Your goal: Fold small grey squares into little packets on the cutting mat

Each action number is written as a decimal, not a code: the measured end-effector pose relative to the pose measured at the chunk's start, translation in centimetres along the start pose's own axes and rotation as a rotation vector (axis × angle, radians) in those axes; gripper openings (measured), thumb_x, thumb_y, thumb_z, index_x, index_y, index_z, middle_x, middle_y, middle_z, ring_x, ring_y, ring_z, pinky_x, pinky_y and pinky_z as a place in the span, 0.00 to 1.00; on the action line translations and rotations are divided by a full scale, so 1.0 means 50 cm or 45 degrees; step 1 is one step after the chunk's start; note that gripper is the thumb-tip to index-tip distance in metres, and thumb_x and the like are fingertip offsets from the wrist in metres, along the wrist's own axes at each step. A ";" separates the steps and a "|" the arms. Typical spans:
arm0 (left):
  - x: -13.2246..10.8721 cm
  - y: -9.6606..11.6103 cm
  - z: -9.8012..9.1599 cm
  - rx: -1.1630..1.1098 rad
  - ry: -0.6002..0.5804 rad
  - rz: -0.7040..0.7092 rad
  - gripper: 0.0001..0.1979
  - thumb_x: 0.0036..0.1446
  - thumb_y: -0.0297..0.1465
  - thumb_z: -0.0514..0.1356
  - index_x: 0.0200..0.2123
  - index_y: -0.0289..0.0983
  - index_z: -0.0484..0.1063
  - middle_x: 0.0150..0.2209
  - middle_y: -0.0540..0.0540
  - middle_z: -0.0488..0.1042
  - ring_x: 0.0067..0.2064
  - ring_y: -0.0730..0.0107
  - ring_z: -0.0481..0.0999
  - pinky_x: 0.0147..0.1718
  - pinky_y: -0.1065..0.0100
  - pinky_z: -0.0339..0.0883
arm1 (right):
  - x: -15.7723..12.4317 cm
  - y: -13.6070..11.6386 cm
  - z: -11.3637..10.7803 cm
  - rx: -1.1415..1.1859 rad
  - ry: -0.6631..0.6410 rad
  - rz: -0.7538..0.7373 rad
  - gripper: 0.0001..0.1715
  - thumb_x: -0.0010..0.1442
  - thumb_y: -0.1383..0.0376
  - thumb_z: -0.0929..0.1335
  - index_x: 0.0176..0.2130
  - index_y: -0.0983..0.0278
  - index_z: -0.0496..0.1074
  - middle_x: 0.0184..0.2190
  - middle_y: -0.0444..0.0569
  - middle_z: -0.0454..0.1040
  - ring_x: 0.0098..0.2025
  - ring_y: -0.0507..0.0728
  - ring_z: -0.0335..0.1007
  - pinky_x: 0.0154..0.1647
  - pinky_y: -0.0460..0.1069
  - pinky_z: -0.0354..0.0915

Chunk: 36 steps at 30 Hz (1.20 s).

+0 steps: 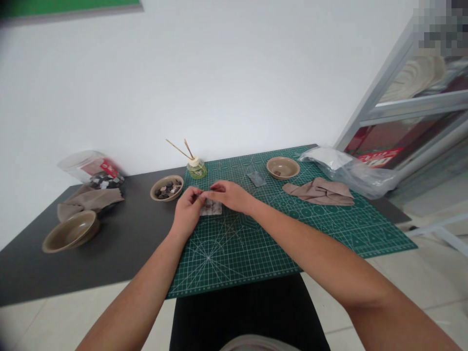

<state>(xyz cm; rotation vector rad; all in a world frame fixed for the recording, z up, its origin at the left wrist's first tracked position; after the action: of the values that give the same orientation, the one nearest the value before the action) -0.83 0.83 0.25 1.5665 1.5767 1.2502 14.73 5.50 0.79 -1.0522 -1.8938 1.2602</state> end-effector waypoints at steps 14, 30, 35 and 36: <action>-0.028 0.009 0.038 0.134 -0.116 0.071 0.08 0.54 0.37 0.62 0.29 0.39 0.71 0.23 0.54 0.69 0.26 0.73 0.67 0.28 0.71 0.59 | -0.092 0.025 -0.031 -0.054 0.449 -0.109 0.09 0.60 0.61 0.65 0.42 0.62 0.68 0.28 0.41 0.75 0.26 0.53 0.72 0.29 0.47 0.66; -0.048 0.014 0.073 -0.375 -0.304 -0.162 0.05 0.46 0.28 0.62 0.29 0.37 0.69 0.20 0.53 0.74 0.22 0.73 0.74 0.25 0.71 0.69 | -0.126 0.022 -0.001 -0.725 0.331 -0.413 0.22 0.61 0.69 0.65 0.54 0.59 0.75 0.46 0.47 0.81 0.46 0.57 0.78 0.50 0.53 0.71; -0.048 0.010 0.065 -0.345 -0.227 -0.111 0.03 0.46 0.26 0.61 0.27 0.37 0.69 0.20 0.53 0.74 0.23 0.73 0.74 0.26 0.72 0.68 | -0.123 0.026 0.004 -0.679 0.332 -0.569 0.21 0.59 0.71 0.66 0.51 0.60 0.77 0.51 0.48 0.78 0.52 0.57 0.75 0.56 0.54 0.69; -0.047 0.009 0.064 -0.351 -0.222 -0.109 0.04 0.45 0.26 0.61 0.28 0.37 0.70 0.20 0.53 0.74 0.24 0.73 0.75 0.27 0.72 0.68 | -0.121 0.027 0.004 -0.658 0.331 -0.587 0.21 0.59 0.72 0.66 0.51 0.59 0.76 0.51 0.48 0.78 0.52 0.57 0.75 0.56 0.54 0.69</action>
<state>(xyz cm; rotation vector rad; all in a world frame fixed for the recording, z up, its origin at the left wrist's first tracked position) 2.59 -0.84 -1.07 1.3789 1.2881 1.1925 17.90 0.47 -0.95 -0.8891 -2.1357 0.3642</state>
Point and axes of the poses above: each hand's wrist, its own x-axis towards the middle knuckle, its own z-axis out of the palm, y = z × x, the point moved 2 cm from there along x, towards the middle knuckle
